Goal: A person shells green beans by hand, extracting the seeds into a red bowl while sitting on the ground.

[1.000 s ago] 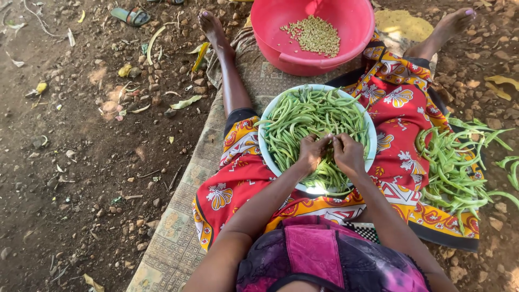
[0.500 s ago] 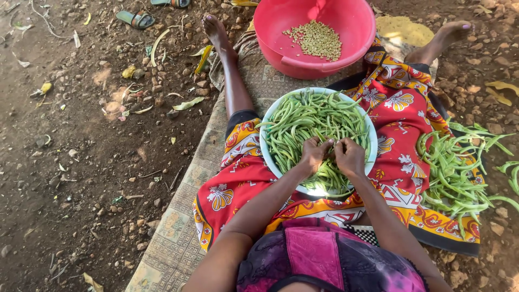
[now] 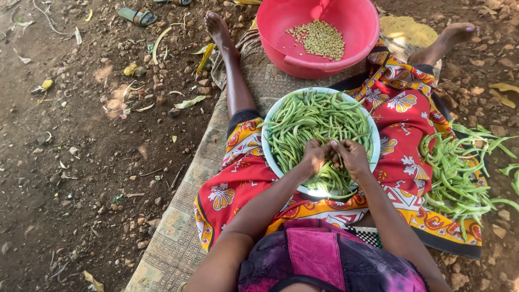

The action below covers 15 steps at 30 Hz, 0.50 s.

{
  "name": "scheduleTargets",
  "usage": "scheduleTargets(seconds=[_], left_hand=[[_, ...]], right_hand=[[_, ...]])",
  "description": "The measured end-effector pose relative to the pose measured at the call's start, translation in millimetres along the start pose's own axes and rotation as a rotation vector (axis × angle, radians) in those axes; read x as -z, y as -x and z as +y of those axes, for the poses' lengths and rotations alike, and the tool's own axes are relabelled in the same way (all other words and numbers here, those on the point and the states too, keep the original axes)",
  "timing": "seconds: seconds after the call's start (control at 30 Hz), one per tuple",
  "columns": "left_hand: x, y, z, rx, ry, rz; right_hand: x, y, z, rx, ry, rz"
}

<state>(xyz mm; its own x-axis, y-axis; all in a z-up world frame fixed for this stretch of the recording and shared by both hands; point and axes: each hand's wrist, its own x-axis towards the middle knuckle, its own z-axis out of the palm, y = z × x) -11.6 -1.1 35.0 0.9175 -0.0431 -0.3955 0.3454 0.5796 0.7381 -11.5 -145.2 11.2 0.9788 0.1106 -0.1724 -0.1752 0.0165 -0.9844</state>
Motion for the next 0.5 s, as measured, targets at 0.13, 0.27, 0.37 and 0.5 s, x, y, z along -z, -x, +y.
scheduleTargets(seconds=[0.13, 0.27, 0.37, 0.5], left_hand=[[15.9, -18.4, -21.4, -0.012, 0.055, -0.027], [16.8, -17.6, -12.9, 0.033, 0.130, -0.068], [10.3, -8.6, -0.4, 0.033, 0.150, -0.086], [10.6, -8.5, -0.9, -0.006, 0.130, -0.133]], right_hand=[[-0.7, 6.3, -0.6, 0.017, -0.101, -0.032], [1.7, 5.5, -0.6, -0.059, -0.271, -0.046], [8.6, 4.4, 1.7, -0.117, -0.330, -0.085], [1.6, 13.2, -28.8, -0.191, -0.314, -0.123]])
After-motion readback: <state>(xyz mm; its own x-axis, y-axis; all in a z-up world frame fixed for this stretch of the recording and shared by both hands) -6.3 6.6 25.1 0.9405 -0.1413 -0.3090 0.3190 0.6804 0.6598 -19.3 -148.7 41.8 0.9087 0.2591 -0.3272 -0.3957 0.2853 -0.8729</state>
